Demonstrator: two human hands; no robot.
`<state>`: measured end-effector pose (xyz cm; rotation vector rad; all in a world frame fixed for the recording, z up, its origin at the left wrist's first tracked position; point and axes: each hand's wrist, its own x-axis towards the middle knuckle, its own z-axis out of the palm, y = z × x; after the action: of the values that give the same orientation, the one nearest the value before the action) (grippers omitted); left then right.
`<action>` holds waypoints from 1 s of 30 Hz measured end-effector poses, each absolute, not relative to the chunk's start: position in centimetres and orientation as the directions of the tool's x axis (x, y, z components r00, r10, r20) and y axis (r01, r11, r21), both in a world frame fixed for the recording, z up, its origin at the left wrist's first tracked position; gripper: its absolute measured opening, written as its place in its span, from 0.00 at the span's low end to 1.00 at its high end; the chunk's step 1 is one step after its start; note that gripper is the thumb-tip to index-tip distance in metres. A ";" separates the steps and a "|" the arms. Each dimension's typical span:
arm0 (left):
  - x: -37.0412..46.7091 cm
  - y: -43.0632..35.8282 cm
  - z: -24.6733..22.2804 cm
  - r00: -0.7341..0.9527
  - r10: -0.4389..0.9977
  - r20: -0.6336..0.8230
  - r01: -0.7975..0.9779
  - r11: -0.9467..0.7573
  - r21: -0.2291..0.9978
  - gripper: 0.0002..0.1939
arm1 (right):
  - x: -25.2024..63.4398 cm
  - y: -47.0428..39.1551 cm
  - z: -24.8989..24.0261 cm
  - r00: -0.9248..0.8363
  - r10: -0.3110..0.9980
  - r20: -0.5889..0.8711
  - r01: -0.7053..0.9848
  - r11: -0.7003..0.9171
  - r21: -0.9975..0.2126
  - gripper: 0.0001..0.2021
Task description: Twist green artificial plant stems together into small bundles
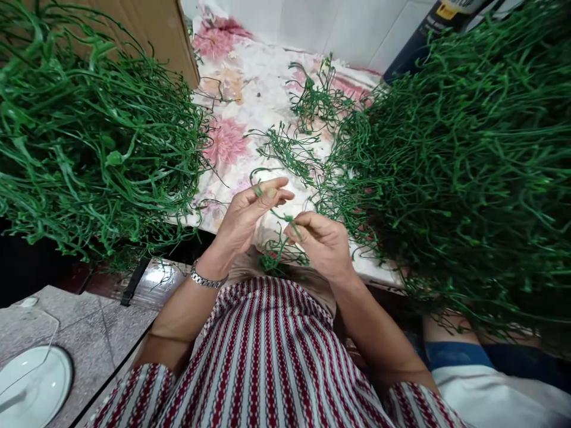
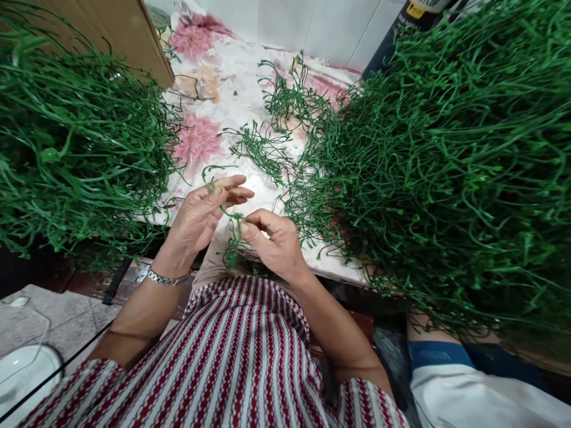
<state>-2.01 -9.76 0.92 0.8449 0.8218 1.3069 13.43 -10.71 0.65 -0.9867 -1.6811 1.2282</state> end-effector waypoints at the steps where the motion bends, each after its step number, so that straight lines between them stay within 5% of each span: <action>1: -2.4 -9.7 0.6 0.077 0.997 -0.006 -0.445 0.040 0.894 0.18 | 13.6 -10.4 0.9 -0.334 0.934 0.126 0.085 0.162 -0.983 0.11; 4: -3.0 -10.4 -0.2 0.016 0.995 0.100 -0.319 -0.090 0.944 0.21 | 13.9 -9.5 1.8 -0.276 0.958 0.073 -0.053 0.060 -0.997 0.11; 6: -2.9 -11.6 -0.6 -0.073 0.968 0.238 -0.038 -0.242 0.970 0.16 | 13.8 -8.9 2.2 -0.264 0.962 0.063 -0.125 0.031 -0.992 0.11; 9: -2.2 -13.4 -1.0 0.002 0.882 0.471 0.416 -0.429 0.802 0.11 | 13.5 -8.4 2.5 -0.263 0.964 0.044 -0.159 0.002 -0.987 0.12; 11: -1.7 -13.9 -1.1 0.045 0.862 0.505 0.551 -0.443 0.707 0.11 | 13.1 -8.3 2.4 -0.269 0.963 0.030 -0.167 -0.016 -0.986 0.12; 15: -1.5 -13.6 -1.5 0.006 0.852 0.523 0.563 -0.436 0.703 0.04 | 12.4 -8.5 2.0 -0.284 0.958 0.051 -0.169 0.002 -0.986 0.13; 20: -1.7 -13.5 -1.9 -0.038 0.815 0.579 0.529 -0.475 0.703 0.08 | 12.3 -9.3 1.7 -0.436 0.896 0.087 0.056 0.124 -0.991 0.20; 30: -2.0 -14.2 -0.1 -0.017 0.916 0.401 0.405 -0.360 0.840 0.05 | 13.7 -9.6 1.7 -0.609 0.793 0.005 0.418 0.326 -0.848 0.17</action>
<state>-1.98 -14.15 -0.09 1.7757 1.3738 1.3668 13.71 -9.59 1.65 -1.0687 -2.1751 1.2023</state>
